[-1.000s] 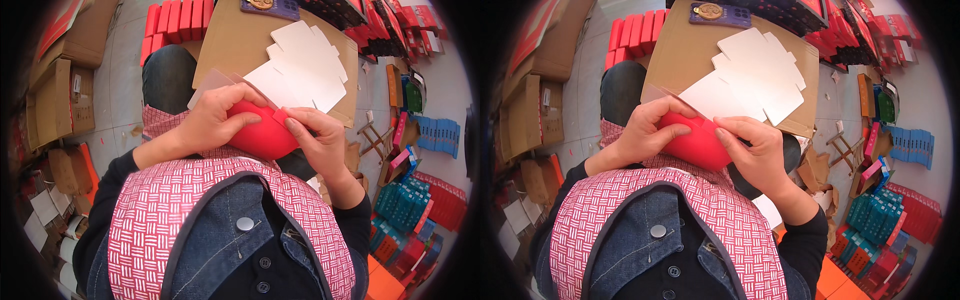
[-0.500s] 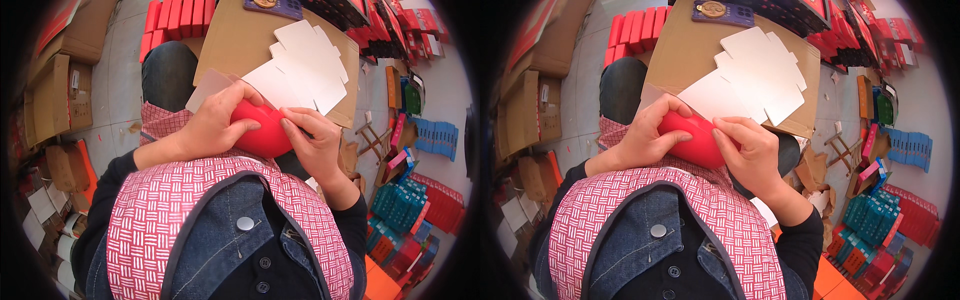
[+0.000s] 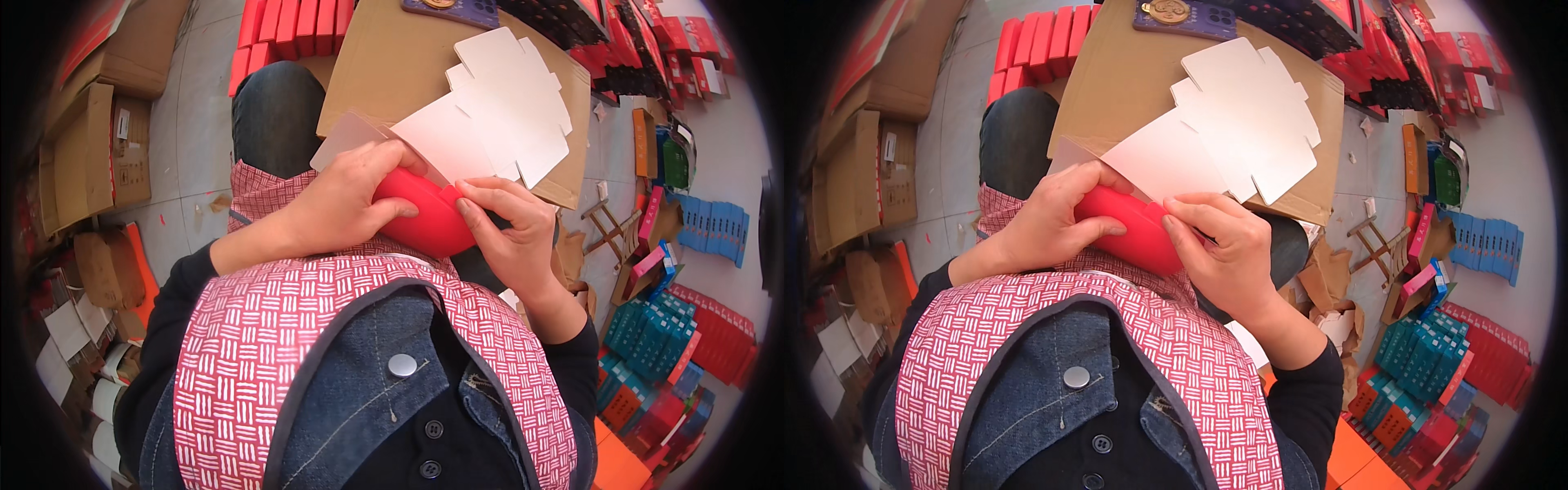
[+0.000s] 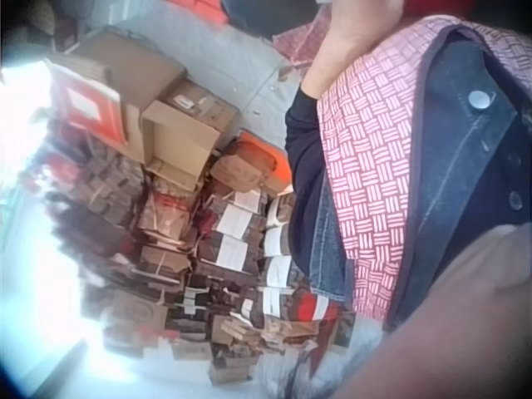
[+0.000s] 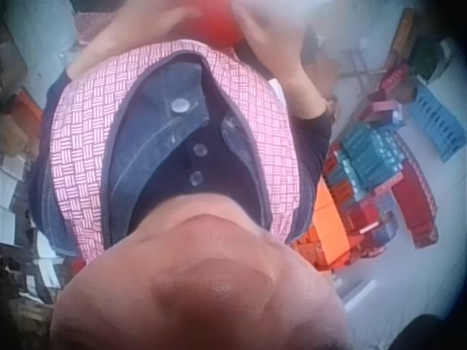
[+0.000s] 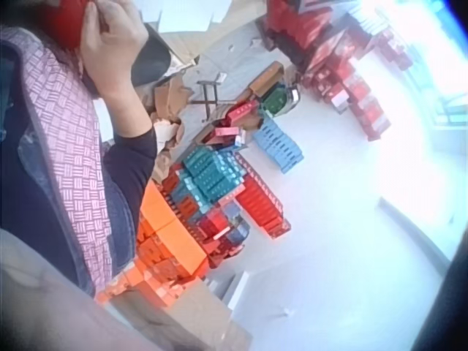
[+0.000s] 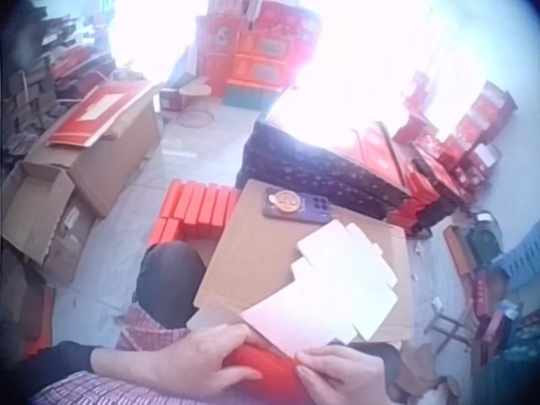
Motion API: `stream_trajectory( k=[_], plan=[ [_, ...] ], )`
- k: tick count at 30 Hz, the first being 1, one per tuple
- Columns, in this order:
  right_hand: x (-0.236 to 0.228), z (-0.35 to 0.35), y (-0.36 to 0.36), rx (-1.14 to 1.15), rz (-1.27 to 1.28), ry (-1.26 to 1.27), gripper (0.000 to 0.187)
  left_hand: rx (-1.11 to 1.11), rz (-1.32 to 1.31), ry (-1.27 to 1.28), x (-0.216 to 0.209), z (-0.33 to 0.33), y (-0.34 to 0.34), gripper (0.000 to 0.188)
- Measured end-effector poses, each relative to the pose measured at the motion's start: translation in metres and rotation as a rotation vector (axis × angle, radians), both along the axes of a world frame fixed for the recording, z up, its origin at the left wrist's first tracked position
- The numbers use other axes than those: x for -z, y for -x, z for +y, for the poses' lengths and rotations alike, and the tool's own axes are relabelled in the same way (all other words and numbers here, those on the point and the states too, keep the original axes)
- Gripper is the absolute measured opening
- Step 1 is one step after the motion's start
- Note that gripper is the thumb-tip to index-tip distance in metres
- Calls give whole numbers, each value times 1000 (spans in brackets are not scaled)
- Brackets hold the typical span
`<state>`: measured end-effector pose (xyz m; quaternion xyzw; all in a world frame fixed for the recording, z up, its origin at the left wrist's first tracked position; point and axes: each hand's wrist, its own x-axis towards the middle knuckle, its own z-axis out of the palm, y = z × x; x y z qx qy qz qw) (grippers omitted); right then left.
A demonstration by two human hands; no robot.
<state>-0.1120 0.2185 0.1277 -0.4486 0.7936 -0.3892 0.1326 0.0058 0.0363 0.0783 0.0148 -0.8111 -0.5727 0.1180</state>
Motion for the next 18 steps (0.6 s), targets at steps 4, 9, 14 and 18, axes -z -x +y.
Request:
stream_trajectory(
  k=[4, 9, 14, 18],
  plan=[
    [-1, -3, -2, 8, 5, 3, 13, -13, -26, 28, 2, 1, -2, 25],
    [1, -6, -2, 2, 8, 10, 13, -73, -22, 6, 2, 4, -1, 21],
    [2, -9, -5, 2, 28, 13, 13, -83, -53, -48, 1, 5, 0, 19],
    [2, -6, -6, -5, 57, -4, 14, -83, -53, -43, 2, 5, 0, 23]
  ],
)
